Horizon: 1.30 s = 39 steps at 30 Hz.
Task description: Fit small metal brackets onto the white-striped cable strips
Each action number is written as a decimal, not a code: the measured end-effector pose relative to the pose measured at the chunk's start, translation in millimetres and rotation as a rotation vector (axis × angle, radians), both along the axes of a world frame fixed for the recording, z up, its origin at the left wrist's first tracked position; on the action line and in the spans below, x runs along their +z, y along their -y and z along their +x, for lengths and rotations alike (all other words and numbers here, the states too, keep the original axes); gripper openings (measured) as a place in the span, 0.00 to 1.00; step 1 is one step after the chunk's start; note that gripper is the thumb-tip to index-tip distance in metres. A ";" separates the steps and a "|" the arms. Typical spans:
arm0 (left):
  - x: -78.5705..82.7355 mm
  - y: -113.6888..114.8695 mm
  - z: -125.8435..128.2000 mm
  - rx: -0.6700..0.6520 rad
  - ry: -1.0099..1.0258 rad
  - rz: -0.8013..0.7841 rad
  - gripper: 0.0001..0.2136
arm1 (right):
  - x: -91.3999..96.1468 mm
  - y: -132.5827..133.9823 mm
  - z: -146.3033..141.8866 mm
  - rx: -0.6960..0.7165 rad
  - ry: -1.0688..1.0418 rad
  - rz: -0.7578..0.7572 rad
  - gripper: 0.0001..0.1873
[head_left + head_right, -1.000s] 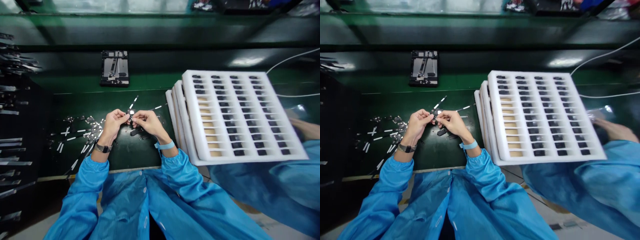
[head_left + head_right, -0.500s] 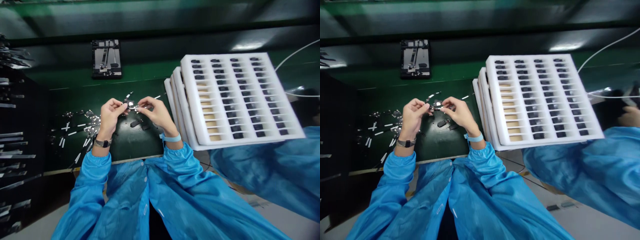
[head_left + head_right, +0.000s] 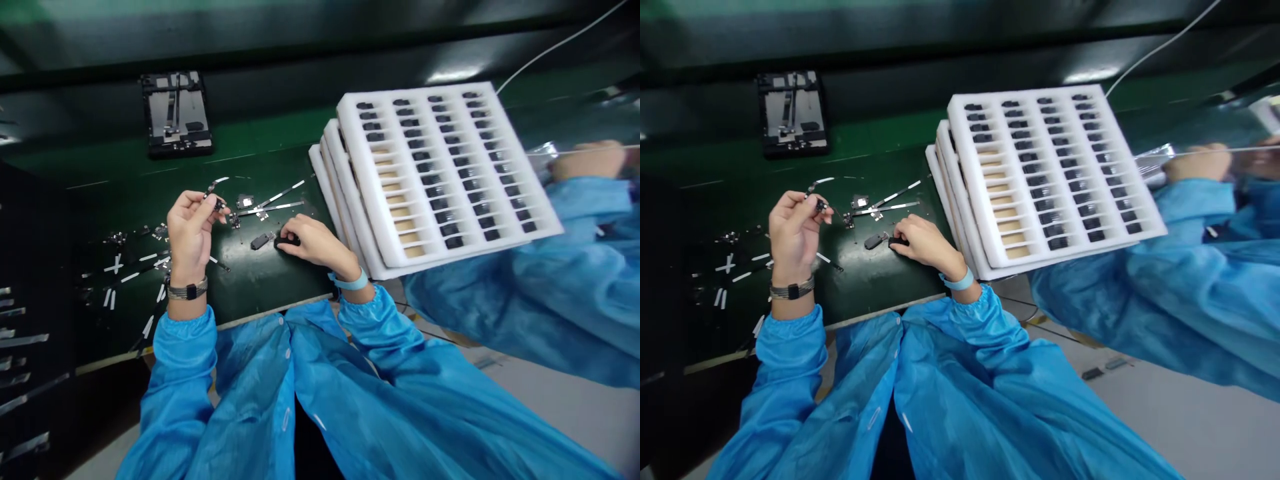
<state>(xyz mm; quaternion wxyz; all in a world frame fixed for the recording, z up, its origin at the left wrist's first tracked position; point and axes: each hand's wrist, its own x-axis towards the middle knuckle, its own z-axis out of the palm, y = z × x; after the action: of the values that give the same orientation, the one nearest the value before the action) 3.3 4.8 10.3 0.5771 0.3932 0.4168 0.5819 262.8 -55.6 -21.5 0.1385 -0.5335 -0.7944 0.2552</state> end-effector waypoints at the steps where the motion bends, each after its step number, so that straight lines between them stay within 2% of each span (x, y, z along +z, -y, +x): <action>1: -0.2 0.0 0.2 -0.003 -0.001 -0.001 0.19 | 0.4 -0.1 0.1 -0.001 0.015 0.016 0.04; 5: -1.2 -0.3 0.4 0.002 -0.001 -0.006 0.18 | 0.6 1.8 0.2 -0.029 0.063 0.068 0.09; 7: -1.9 -0.6 0.9 -0.003 0.005 -0.011 0.19 | 0.6 3.2 0.9 -0.069 0.041 0.083 0.07; 10: -3.0 -0.8 2.0 -0.014 0.004 -0.022 0.19 | 3.0 4.5 1.8 -0.147 -0.068 0.120 0.06; 13: -4.1 -0.7 2.2 -0.018 -0.006 -0.033 0.18 | 7.1 3.6 -0.8 -0.164 -0.212 0.139 0.07; 20: -7.5 0.7 1.6 -0.044 -0.020 -0.036 0.15 | 9.2 -5.3 -18.6 -0.194 -0.413 0.080 0.13; 24: -4.6 1.5 0.3 -0.038 -0.073 -0.020 0.14 | 15.5 -10.9 -26.1 -0.186 -0.511 0.034 0.09; 28: 11.8 4.6 -14.9 0.022 -0.015 0.071 0.17 | 32.5 -18.2 -34.0 -0.150 -0.607 0.026 0.10; 32: 29.9 7.8 -41.2 0.050 0.134 0.226 0.21 | 53.6 -22.9 -40.6 -0.096 -0.752 -0.093 0.11; 35: 33.7 8.8 -57.2 0.028 0.158 0.269 0.24 | 65.4 -23.9 -41.9 -0.054 -0.798 -0.135 0.12; 39: 31.5 14.0 -71.9 -0.070 0.083 0.266 0.25 | 71.5 -24.8 -39.1 -0.063 -0.774 -0.070 0.13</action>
<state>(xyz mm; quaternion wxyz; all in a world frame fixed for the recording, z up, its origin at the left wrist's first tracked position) -68.6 -9.2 41.8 0.5568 0.4560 0.2977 0.6272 223.7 -30.8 49.9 0.4175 -0.4263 -0.6575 0.4601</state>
